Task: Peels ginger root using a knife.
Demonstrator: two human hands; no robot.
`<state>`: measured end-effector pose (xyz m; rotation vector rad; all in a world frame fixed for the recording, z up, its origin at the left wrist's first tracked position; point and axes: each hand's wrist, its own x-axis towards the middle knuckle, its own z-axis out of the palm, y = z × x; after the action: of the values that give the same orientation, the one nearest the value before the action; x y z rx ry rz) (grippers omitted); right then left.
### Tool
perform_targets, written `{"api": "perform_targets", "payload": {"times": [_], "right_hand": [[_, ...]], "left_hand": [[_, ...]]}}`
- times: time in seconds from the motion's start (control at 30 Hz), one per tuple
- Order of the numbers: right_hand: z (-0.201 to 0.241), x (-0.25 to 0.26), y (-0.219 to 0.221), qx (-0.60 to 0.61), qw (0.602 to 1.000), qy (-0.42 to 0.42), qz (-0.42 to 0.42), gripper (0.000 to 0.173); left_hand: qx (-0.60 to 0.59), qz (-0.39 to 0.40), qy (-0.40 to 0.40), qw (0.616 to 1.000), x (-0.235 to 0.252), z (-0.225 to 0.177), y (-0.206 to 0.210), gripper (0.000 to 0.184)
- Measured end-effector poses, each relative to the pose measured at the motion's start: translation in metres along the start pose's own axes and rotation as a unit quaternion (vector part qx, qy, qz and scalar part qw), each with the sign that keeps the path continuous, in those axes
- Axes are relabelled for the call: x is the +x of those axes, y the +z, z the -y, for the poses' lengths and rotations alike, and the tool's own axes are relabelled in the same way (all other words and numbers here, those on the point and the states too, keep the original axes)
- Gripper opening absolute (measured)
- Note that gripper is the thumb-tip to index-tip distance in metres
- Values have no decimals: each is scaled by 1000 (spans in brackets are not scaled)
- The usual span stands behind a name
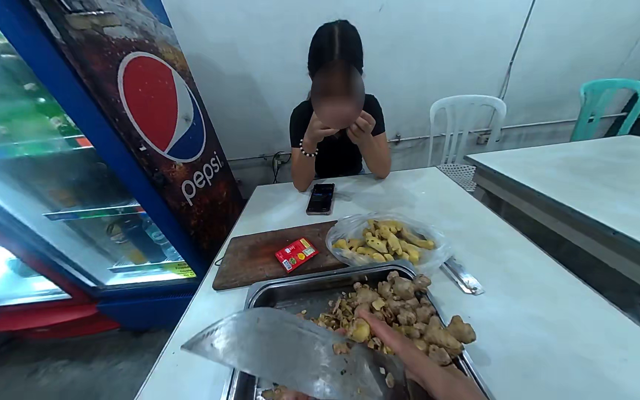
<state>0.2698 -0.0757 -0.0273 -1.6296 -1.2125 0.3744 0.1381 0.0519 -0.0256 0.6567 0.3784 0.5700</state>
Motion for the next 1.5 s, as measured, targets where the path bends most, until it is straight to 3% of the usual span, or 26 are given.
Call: {"api": "perform_targets", "payload": {"times": [0.13,0.23,0.37,0.43,0.5,0.7,0.87,1.17,1.5], "right_hand": [[9,-5,4,68,997,-17,-18,59],[11,-5,-2,151,988,7,-38,53],[14,-7,-6,70,995,67,21,75],[17,-7,-2,37,997,66,32,91],[19,-7,0,11,997,66,32,97],[18,-6,-1,-58,997,57,19,92],[7,-2,-4,-36,999,34,-8,74],[13,-5,-7,18,998,45,32,90],[6,-3,-6,-33,999,14,13,86]], "left_hand": [[64,46,58,995,4,4,2,20],[85,41,47,994,4,2,3,28],[87,50,70,992,6,6,-1,23],[119,81,108,984,7,11,-3,30],[161,100,132,973,7,12,-5,35],[207,112,183,955,7,10,-6,37],[258,59,158,951,5,10,-8,28],[239,90,201,946,7,13,3,34],[255,61,216,941,2,18,2,35]]}}
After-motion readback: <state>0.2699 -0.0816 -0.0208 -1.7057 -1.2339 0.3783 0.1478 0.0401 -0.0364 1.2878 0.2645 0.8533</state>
